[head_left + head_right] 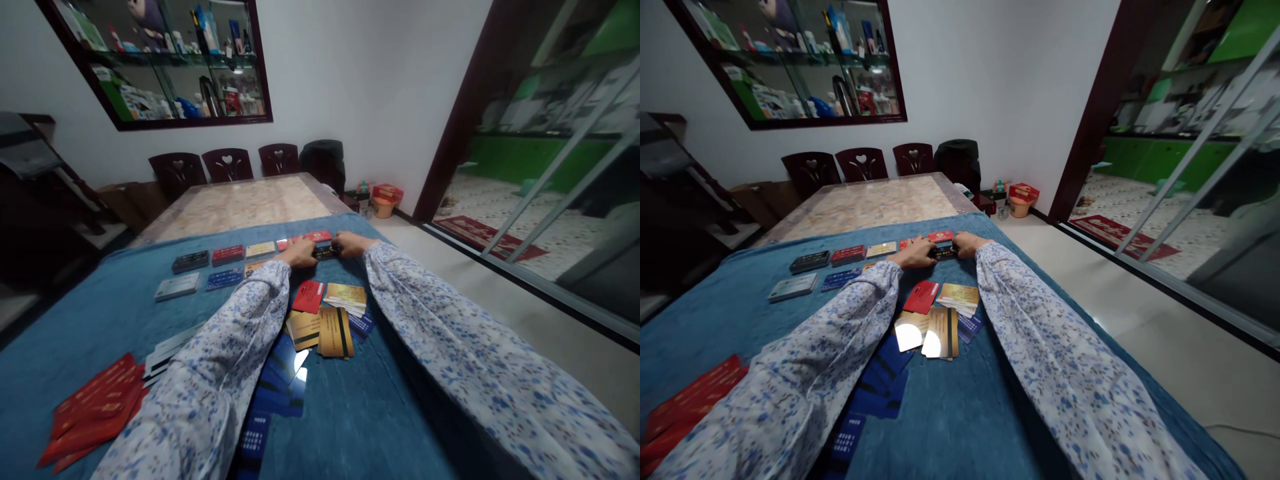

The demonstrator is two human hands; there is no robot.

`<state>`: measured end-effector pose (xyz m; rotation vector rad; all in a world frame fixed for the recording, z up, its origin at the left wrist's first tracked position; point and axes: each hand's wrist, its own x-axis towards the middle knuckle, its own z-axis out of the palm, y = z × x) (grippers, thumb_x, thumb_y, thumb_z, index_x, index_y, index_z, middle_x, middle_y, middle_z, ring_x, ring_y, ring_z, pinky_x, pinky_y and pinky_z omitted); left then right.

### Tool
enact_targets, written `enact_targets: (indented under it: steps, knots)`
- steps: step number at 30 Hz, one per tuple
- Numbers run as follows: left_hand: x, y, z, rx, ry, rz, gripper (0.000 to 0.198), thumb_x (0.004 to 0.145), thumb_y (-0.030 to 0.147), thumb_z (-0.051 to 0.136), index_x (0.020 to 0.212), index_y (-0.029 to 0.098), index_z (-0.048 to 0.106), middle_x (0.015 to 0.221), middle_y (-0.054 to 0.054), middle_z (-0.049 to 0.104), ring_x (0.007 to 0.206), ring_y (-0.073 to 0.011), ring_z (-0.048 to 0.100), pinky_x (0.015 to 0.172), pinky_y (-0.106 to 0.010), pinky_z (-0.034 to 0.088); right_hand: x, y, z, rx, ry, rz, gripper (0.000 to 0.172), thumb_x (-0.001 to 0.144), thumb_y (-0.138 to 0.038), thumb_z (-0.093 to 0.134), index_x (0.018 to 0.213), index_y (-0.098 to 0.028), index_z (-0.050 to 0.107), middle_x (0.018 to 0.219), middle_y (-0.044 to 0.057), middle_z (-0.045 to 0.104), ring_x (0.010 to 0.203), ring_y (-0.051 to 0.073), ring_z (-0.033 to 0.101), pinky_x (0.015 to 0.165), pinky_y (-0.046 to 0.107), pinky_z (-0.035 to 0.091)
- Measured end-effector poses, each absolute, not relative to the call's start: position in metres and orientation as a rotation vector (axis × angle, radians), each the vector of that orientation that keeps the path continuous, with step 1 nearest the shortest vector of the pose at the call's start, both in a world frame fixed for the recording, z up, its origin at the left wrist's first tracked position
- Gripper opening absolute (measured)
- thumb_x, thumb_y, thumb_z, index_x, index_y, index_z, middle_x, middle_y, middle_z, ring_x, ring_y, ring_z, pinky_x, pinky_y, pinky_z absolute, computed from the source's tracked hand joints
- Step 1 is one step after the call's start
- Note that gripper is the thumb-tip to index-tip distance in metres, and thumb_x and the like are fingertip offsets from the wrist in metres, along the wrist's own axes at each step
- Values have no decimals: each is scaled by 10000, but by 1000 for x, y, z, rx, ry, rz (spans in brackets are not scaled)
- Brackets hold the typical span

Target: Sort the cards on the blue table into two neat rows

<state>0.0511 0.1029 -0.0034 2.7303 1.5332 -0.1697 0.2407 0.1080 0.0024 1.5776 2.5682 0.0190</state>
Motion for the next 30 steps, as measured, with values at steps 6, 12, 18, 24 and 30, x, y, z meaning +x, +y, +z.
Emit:
enact_targets:
  steps: [6, 12, 18, 24, 30]
  knots:
    - [54, 102, -3, 2730, 1540, -182, 404, 815, 286, 606, 1195, 202, 712, 1330, -181, 653, 1310, -390, 496, 1092, -656, 403, 241, 117, -4, 1535, 2596, 42, 444, 773, -127, 701, 1214, -131, 757, 1242, 158, 727, 1091, 269, 717, 863, 240, 532]
    - [56, 100, -2, 2729, 1551, -203, 385, 811, 274, 616, 1177, 205, 716, 1352, -173, 631, 1329, -388, 480, 1112, -642, 388, 241, 120, -6, 1524, 2600, 12, 454, 768, -109, 671, 1211, -161, 757, 1179, 130, 762, 1081, 273, 720, 843, 254, 525]
    - [58, 101, -3, 2729, 1539, -198, 435, 776, 221, 599, 1195, 178, 703, 1336, -187, 633, 1318, -382, 490, 1128, -615, 390, 240, 119, -5, 1504, 2602, -1, 422, 759, -107, 683, 1166, -167, 779, 1168, 112, 771, 1070, 254, 719, 834, 234, 512]
    - [59, 96, -5, 2716, 1579, -174, 438, 787, 231, 594, 1211, 161, 681, 1366, -208, 608, 1351, -401, 457, 1119, -650, 373, 239, 121, -7, 1496, 2611, 9, 415, 759, -101, 683, 1159, -152, 779, 1184, 125, 764, 1077, 247, 714, 830, 223, 507]
    - [56, 79, 0, 2811, 1590, -71, 408, 835, 269, 591, 1229, 191, 666, 1388, -190, 587, 1336, -391, 447, 1082, -633, 376, 239, 119, -8, 1492, 2601, 26, 423, 766, -110, 672, 1175, -157, 765, 1178, 136, 758, 1081, 260, 710, 844, 247, 513]
